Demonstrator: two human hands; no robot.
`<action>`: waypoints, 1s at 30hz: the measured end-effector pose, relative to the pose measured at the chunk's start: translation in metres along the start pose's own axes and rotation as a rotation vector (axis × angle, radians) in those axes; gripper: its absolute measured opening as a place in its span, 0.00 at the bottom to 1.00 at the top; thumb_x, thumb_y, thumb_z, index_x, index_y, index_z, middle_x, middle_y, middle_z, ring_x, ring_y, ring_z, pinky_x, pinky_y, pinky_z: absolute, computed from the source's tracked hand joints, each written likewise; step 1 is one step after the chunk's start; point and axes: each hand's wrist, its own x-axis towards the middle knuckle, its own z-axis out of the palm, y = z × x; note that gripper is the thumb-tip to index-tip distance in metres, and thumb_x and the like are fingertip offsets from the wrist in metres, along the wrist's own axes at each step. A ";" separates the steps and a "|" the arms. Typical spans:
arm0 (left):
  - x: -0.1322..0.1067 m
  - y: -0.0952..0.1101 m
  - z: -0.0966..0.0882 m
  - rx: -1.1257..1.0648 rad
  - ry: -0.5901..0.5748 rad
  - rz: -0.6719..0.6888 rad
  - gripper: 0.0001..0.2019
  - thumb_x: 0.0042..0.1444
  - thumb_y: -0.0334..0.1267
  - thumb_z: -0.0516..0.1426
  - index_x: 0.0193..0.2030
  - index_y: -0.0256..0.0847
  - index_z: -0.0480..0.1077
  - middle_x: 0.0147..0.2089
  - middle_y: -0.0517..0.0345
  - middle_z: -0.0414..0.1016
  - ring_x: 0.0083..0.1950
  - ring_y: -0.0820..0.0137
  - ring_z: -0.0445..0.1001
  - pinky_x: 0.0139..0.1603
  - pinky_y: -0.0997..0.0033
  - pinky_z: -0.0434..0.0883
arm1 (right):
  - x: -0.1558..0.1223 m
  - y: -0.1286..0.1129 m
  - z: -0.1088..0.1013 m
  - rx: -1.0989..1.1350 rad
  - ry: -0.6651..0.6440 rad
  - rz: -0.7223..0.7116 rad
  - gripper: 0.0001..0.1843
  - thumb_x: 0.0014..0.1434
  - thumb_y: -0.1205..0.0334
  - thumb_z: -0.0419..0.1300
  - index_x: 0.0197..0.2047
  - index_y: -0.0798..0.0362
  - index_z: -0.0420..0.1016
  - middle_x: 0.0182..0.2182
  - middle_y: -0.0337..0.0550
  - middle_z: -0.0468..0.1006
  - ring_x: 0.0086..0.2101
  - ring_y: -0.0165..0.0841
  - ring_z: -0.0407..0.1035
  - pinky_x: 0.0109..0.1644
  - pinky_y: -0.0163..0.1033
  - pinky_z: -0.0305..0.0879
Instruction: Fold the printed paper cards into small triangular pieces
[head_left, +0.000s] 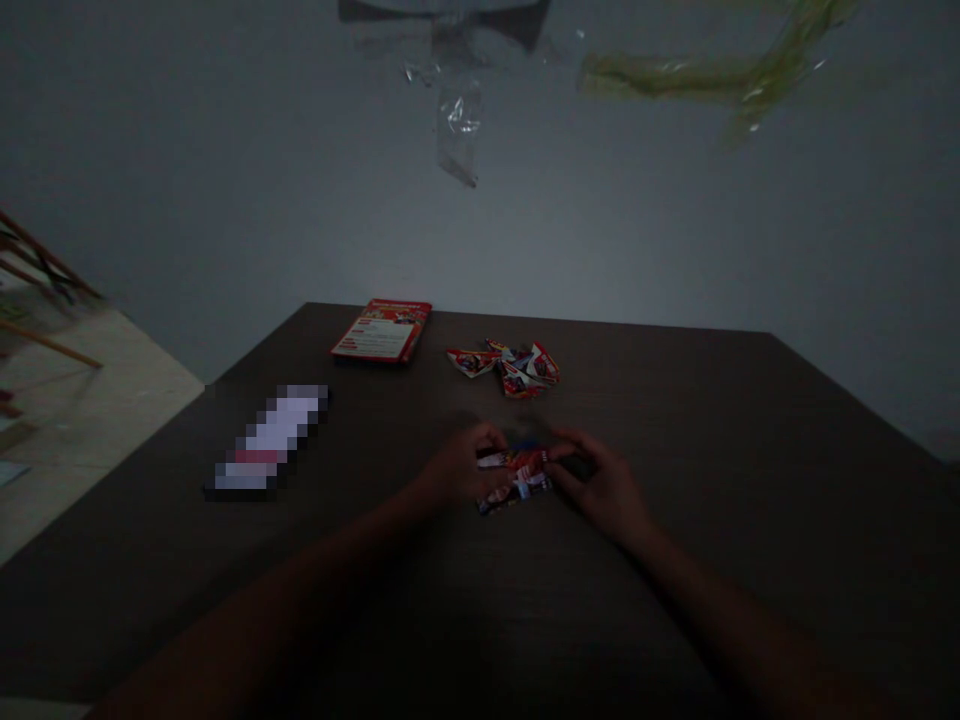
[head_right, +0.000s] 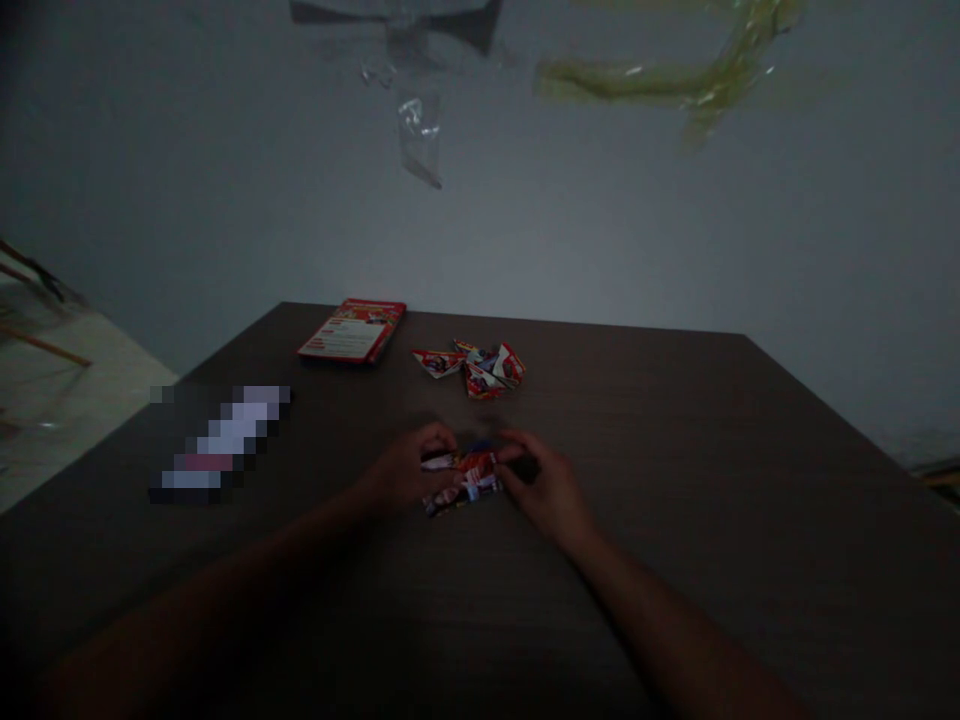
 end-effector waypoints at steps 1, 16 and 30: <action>0.001 -0.001 0.001 -0.070 -0.001 -0.008 0.16 0.42 0.40 0.62 0.37 0.38 0.63 0.34 0.59 0.72 0.33 0.71 0.70 0.30 0.75 0.65 | -0.001 -0.001 0.001 0.019 0.011 -0.009 0.19 0.53 0.62 0.60 0.49 0.51 0.67 0.33 0.41 0.78 0.37 0.35 0.73 0.48 0.44 0.67; -0.010 0.019 0.019 -0.385 0.258 0.038 0.16 0.42 0.43 0.64 0.29 0.38 0.61 0.25 0.64 0.67 0.24 0.78 0.66 0.24 0.79 0.62 | 0.001 -0.024 0.005 0.499 -0.062 0.229 0.19 0.45 0.54 0.67 0.39 0.53 0.71 0.26 0.37 0.77 0.27 0.29 0.71 0.35 0.36 0.69; -0.015 0.020 0.013 -0.437 0.248 0.117 0.19 0.48 0.41 0.60 0.46 0.38 0.66 0.40 0.52 0.76 0.40 0.67 0.75 0.40 0.69 0.72 | -0.005 -0.018 0.001 0.458 0.013 0.187 0.19 0.48 0.54 0.65 0.42 0.55 0.73 0.26 0.40 0.77 0.24 0.28 0.69 0.28 0.34 0.67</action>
